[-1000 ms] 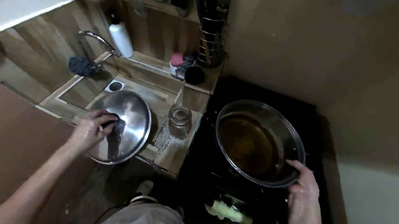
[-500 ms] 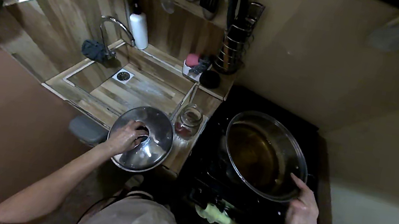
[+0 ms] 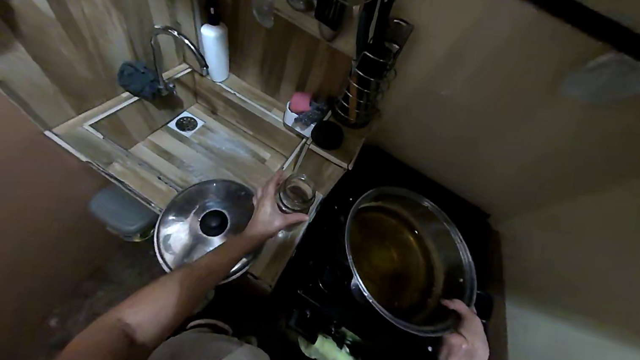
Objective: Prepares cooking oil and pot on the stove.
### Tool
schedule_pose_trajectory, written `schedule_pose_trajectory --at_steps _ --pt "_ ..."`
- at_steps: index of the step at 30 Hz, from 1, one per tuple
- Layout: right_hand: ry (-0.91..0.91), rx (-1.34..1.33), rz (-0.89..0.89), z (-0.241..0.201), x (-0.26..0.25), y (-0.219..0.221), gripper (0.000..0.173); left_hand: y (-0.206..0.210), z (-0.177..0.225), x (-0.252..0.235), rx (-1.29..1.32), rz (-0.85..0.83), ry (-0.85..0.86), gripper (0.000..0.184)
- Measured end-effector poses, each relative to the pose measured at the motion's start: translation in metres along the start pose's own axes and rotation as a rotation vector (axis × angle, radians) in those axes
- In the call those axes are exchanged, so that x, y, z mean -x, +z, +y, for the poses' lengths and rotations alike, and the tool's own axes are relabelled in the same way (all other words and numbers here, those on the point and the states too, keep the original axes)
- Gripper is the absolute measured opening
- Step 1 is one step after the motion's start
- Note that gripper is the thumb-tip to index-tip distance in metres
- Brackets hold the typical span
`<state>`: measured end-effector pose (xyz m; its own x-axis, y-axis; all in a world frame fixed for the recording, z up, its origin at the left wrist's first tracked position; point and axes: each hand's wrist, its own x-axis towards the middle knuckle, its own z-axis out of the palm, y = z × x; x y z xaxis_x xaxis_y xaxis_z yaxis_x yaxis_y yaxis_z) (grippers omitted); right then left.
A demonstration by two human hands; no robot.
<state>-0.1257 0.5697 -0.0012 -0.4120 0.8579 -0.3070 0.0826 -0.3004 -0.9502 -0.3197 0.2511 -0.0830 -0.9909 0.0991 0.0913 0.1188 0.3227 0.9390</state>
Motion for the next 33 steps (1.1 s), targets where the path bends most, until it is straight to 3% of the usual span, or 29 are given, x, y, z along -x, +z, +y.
schedule_pose_trajectory --at_steps 5,9,13,16,17,21,23,25,31,33 --pt "-0.029 0.011 0.051 -0.002 0.011 0.003 0.049 0.012 0.005 -0.007 0.042 0.026 0.058 0.105" --pt "-0.046 0.002 0.084 0.000 0.021 0.004 0.052 -0.001 0.007 -0.021 0.143 -0.005 -0.004 0.094" --pt "-0.070 -0.099 0.068 -0.003 0.038 0.010 0.052 -0.032 0.003 -0.051 0.466 0.099 -0.122 0.076" --pt "-0.091 -0.137 0.093 0.000 0.045 0.013 0.053 -0.056 -0.010 -0.086 0.853 0.242 -0.237 0.045" --pt "-0.096 -0.135 0.101 0.001 0.046 0.013 0.054 -0.064 -0.011 -0.096 0.977 0.297 -0.321 0.042" --pt "-0.105 -0.109 0.143 0.004 0.054 0.017 0.054 -0.095 -0.029 -0.113 1.429 0.495 -0.596 0.058" --pt "-0.096 -0.103 0.165 0.002 0.057 0.023 0.051 -0.104 -0.046 -0.116 1.497 0.566 -0.612 0.072" --pt "-0.101 -0.118 0.176 0.000 0.058 0.026 0.048 -0.107 -0.052 -0.115 1.509 0.601 -0.616 0.073" --pt "-0.140 -0.152 0.132 -0.003 0.062 0.035 0.033 -0.098 -0.059 -0.109 1.596 0.532 -0.635 0.073" --pt "-0.159 -0.144 0.133 -0.002 0.061 0.035 0.031 -0.090 -0.049 -0.104 1.505 0.450 -0.679 0.063"
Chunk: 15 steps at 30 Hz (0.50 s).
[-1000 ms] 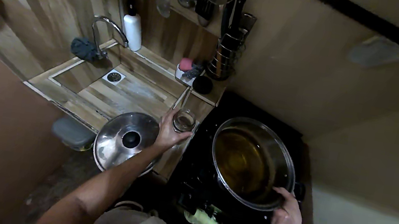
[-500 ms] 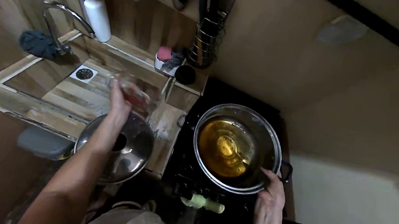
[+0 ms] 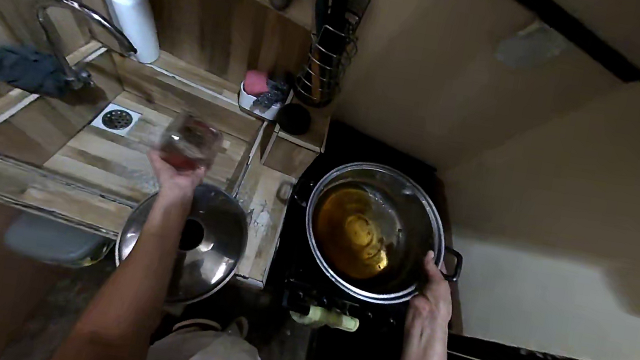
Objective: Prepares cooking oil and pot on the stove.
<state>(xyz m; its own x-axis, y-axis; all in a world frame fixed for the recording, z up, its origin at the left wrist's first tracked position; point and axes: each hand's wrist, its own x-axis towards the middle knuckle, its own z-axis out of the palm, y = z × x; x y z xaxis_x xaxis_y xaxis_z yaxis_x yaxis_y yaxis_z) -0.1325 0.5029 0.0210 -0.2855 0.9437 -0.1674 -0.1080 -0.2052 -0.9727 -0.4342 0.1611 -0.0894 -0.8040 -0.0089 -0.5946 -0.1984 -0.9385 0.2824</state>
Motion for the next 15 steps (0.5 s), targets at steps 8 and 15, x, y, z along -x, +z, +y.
schedule_pose_trajectory --at_steps 8,15 --pt "-0.017 -0.020 0.015 0.006 0.002 0.000 0.029 -0.001 -0.055 0.041 -0.948 -0.390 0.384 0.087" --pt "-0.048 -0.040 -0.012 0.006 0.012 0.001 0.030 -0.020 -0.087 0.050 -1.303 -0.757 0.650 0.097"
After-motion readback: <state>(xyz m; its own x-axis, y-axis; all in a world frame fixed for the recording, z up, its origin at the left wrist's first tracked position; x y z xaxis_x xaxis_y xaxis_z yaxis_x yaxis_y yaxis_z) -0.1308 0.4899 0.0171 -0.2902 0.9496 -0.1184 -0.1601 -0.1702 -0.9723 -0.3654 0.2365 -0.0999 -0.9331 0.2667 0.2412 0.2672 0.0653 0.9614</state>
